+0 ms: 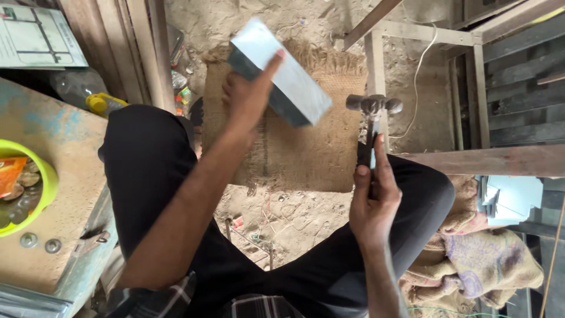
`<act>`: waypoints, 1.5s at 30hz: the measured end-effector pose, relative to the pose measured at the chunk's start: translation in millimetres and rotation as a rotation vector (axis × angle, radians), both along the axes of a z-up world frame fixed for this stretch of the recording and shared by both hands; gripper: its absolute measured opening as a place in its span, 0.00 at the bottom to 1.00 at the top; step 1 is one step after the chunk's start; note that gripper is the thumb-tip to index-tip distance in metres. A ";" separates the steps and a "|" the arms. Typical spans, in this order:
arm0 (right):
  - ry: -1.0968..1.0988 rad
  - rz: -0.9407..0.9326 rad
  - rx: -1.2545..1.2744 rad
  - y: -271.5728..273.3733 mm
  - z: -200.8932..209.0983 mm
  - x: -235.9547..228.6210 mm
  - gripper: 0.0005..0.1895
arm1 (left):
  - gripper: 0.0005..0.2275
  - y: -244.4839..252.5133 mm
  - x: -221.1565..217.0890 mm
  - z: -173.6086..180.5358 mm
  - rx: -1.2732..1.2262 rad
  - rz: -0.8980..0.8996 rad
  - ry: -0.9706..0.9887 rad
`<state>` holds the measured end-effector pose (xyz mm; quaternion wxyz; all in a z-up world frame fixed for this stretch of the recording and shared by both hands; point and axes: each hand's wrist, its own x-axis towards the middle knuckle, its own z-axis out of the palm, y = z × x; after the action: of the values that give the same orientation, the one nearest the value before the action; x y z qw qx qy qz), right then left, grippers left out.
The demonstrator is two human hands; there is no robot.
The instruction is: The person holds a rectangular metal box with the left hand and repeatedly strikes it with a hammer in the right hand. The person rotates the box to hit different sides and edges while seated on the floor.
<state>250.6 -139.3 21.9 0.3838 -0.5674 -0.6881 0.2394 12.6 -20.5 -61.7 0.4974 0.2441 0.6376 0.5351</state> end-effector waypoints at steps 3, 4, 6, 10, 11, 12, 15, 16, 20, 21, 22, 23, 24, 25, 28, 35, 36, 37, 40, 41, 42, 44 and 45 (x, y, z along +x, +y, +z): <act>-0.058 0.000 -0.026 -3.6 -3.8 -11.4 0.27 | 0.56 -3.9 16.1 -13.1 -0.286 0.084 0.373; -0.123 0.023 0.004 -0.6 -2.6 -14.4 0.26 | 0.58 -4.2 16.2 -15.2 -0.241 0.121 0.386; -0.214 0.067 0.094 4.3 2.5 -17.3 0.26 | 0.58 -6.5 13.0 -17.6 -0.111 0.219 0.481; -0.329 0.073 0.234 6.3 21.3 -6.8 0.25 | 0.55 -24.3 4.2 -18.3 0.062 0.337 0.645; -0.359 0.039 0.258 5.0 24.7 -3.9 0.25 | 0.54 -24.5 2.1 -16.3 0.080 0.324 0.648; -0.332 0.067 0.323 5.9 24.3 -3.0 0.24 | 0.54 -23.8 0.1 -14.1 0.065 0.309 0.636; -0.334 0.135 0.446 3.7 15.4 -2.8 0.23 | 0.55 -23.0 0.3 -8.9 0.016 0.255 0.585; -0.384 0.150 0.447 6.3 6.1 -8.3 0.25 | 0.55 -24.3 0.8 -7.4 -0.003 0.241 0.565; -0.415 0.308 -0.114 -7.5 -10.1 -27.8 0.29 | 0.53 -27.0 -2.4 -1.2 -0.036 0.258 0.502; -0.415 0.329 -0.083 -16.2 -9.2 -30.6 0.30 | 0.54 -25.6 -3.6 -0.9 -0.057 0.243 0.502; -0.415 0.349 -0.052 -26.9 -5.8 -31.1 0.31 | 0.55 -23.7 -4.8 -0.9 -0.078 0.228 0.502; -0.415 0.370 -0.029 -37.3 -2.7 -31.5 0.32 | 0.56 -24.9 -4.7 -0.9 -0.106 0.210 0.502; -0.405 0.347 -0.042 -45.0 -0.7 -31.4 0.32 | 0.55 -25.8 -4.0 -1.4 -0.088 0.215 0.494; -0.404 0.325 -0.053 -46.9 1.2 -29.1 0.31 | 0.53 -23.6 -0.9 -2.6 -0.070 0.222 0.477; -0.386 0.126 -0.117 -41.4 5.5 -22.6 0.29 | 0.48 -22.3 8.5 -3.7 0.025 0.261 0.514; -0.188 -0.120 0.046 -15.7 7.7 -9.9 0.25 | 0.24 -41.1 50.1 -11.3 0.298 0.038 -0.113; -0.257 -0.060 0.096 -10.6 3.2 -9.0 0.27 | 0.21 -41.3 56.2 -12.1 0.353 0.011 -0.211; -0.320 0.002 0.150 -3.4 -3.9 -10.7 0.28 | 0.18 -38.2 58.8 -11.9 0.411 -0.015 -0.303; -0.435 0.154 0.022 9.1 -23.6 -14.3 0.35 | 0.13 -30.8 58.6 -6.1 0.432 -0.044 -0.427; -0.462 0.198 -0.066 11.0 -28.0 -13.9 0.37 | 0.12 -28.5 57.5 -2.9 0.417 -0.045 -0.445; -0.493 0.174 -0.140 10.3 -29.8 -12.3 0.35 | 0.12 -28.3 55.9 0.7 0.393 -0.046 -0.475; -0.543 0.131 -0.276 5.5 -26.5 -10.7 0.31 | 0.11 -29.2 47.2 8.9 0.356 -0.047 -0.522; -0.566 0.108 -0.349 7.1 -21.7 -9.5 0.31 | 0.10 -26.5 42.1 13.3 0.382 -0.032 -0.601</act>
<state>241.0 -132.2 0.2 0.0616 -0.6310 -0.7452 0.2067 54.7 -47.0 -48.4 0.6166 0.1744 0.3473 0.6847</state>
